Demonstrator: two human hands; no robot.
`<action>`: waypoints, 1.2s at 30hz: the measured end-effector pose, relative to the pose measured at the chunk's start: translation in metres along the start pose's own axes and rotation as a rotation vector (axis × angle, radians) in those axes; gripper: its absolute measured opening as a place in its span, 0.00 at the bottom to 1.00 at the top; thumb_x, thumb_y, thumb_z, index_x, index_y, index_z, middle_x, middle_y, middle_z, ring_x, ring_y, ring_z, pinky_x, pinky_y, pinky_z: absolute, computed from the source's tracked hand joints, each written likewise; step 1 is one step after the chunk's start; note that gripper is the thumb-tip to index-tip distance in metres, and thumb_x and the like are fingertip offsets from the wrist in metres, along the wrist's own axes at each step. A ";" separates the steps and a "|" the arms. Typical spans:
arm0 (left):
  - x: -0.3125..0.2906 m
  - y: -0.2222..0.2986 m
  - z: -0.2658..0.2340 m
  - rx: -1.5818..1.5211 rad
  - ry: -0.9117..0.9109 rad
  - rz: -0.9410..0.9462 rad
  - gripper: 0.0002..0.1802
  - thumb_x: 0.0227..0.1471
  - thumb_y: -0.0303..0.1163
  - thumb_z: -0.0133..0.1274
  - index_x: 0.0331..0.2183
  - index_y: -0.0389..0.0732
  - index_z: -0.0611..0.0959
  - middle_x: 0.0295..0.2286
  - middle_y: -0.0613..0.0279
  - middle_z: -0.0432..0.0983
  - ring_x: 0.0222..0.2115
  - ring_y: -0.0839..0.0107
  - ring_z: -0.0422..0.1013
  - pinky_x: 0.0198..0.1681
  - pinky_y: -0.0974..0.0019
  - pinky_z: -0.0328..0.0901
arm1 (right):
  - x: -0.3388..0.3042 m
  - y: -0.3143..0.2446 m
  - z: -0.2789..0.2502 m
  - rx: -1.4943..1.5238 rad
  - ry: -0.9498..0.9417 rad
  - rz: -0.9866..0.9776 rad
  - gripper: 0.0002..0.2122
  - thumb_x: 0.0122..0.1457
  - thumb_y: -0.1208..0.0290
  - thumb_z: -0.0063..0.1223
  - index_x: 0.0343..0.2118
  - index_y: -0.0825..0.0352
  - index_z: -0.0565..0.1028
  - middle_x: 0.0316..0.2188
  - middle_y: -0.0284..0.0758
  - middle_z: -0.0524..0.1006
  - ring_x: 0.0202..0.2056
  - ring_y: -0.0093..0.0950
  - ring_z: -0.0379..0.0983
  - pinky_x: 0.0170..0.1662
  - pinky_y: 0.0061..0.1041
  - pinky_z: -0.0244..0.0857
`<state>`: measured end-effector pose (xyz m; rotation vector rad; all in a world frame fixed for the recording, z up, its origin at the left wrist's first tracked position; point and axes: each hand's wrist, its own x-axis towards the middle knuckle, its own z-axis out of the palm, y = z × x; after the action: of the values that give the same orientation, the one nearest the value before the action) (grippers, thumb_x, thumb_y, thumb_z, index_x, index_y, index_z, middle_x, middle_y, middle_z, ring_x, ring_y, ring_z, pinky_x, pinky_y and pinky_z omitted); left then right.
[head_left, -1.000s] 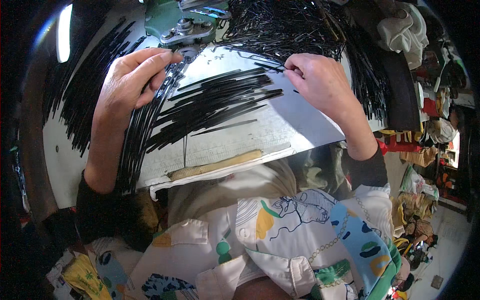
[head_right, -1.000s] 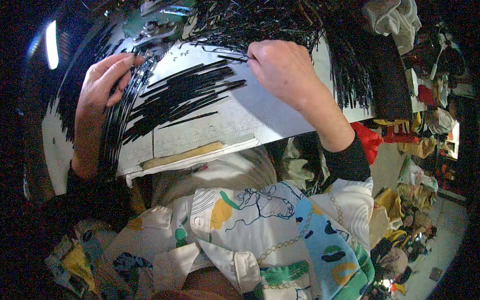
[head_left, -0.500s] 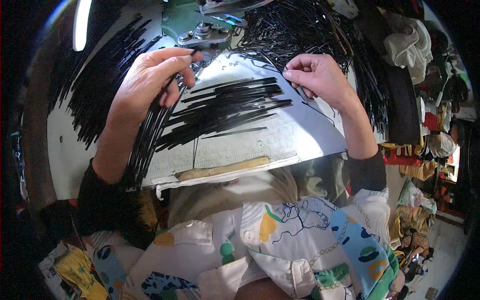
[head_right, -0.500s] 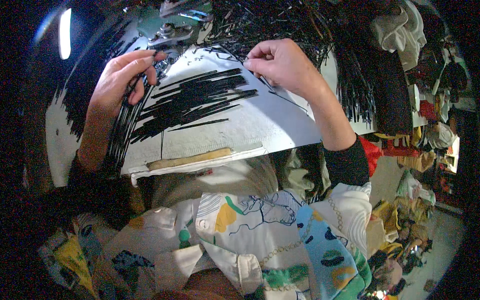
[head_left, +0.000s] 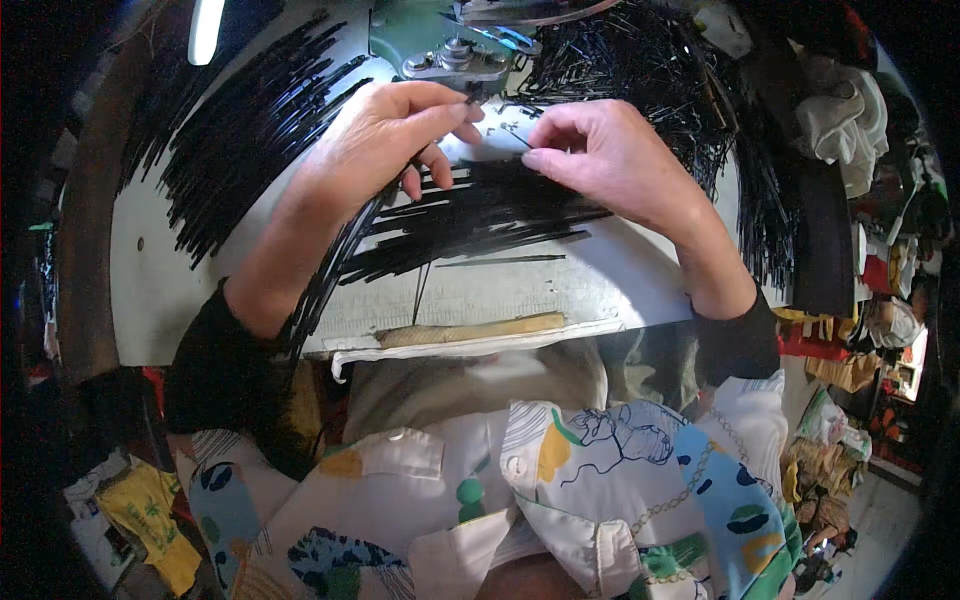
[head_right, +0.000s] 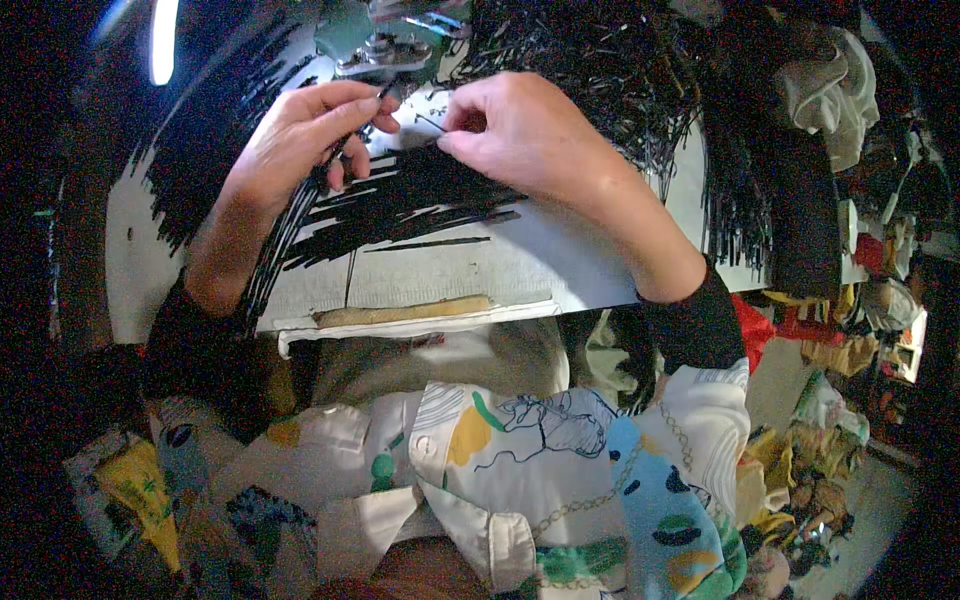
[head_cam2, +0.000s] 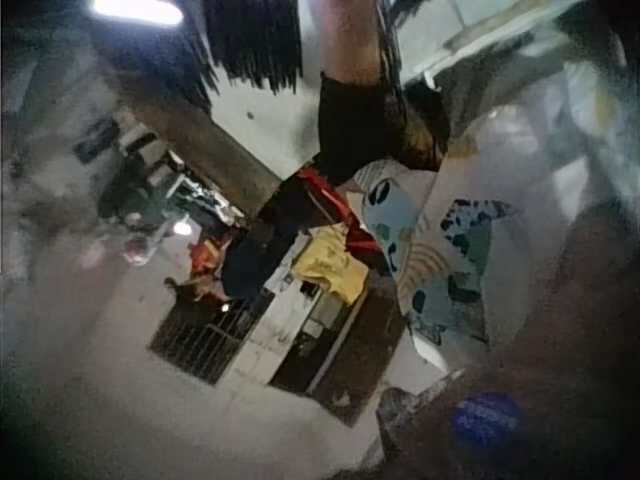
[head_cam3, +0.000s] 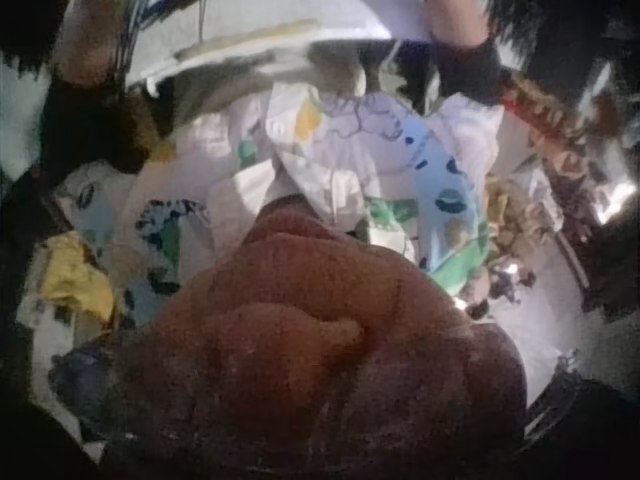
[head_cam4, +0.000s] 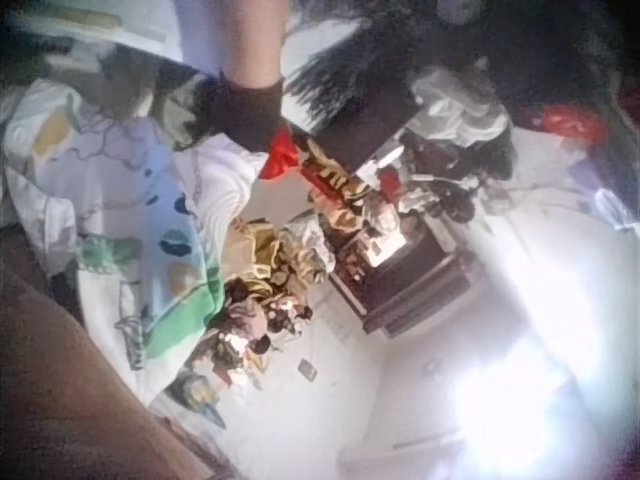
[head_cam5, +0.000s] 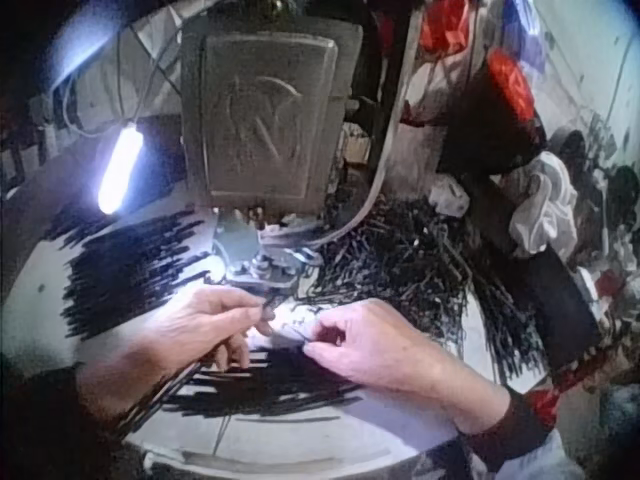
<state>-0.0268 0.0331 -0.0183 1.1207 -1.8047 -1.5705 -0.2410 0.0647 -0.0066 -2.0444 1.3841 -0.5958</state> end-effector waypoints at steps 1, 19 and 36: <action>0.000 -0.004 -0.002 0.030 -0.007 0.004 0.18 0.53 0.38 0.46 0.40 0.33 0.75 0.31 0.60 0.75 0.18 0.80 0.69 0.15 0.80 0.62 | 0.002 -0.003 0.001 -0.021 -0.024 0.009 0.08 0.46 0.71 0.54 0.24 0.71 0.74 0.18 0.35 0.72 0.21 0.23 0.67 0.27 0.22 0.61; 0.003 -0.004 -0.022 -0.249 0.037 -0.032 0.14 0.51 0.31 0.45 0.39 0.34 0.76 0.19 0.64 0.69 0.09 0.86 0.52 0.10 0.82 0.44 | 0.011 -0.006 0.000 0.362 0.059 0.137 0.07 0.53 0.72 0.51 0.33 0.69 0.75 0.19 0.26 0.73 0.16 0.10 0.63 0.18 0.08 0.56; 0.009 -0.005 -0.021 -0.389 0.020 -0.058 0.11 0.51 0.30 0.45 0.37 0.36 0.75 0.20 0.61 0.70 0.08 0.86 0.52 0.09 0.80 0.42 | 0.027 -0.011 0.024 0.495 -0.009 0.167 0.09 0.53 0.68 0.52 0.27 0.70 0.75 0.14 0.29 0.71 0.12 0.14 0.63 0.15 0.13 0.58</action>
<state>-0.0132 0.0138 -0.0197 1.0028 -1.3819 -1.8360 -0.2083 0.0476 -0.0150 -1.5222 1.2363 -0.7662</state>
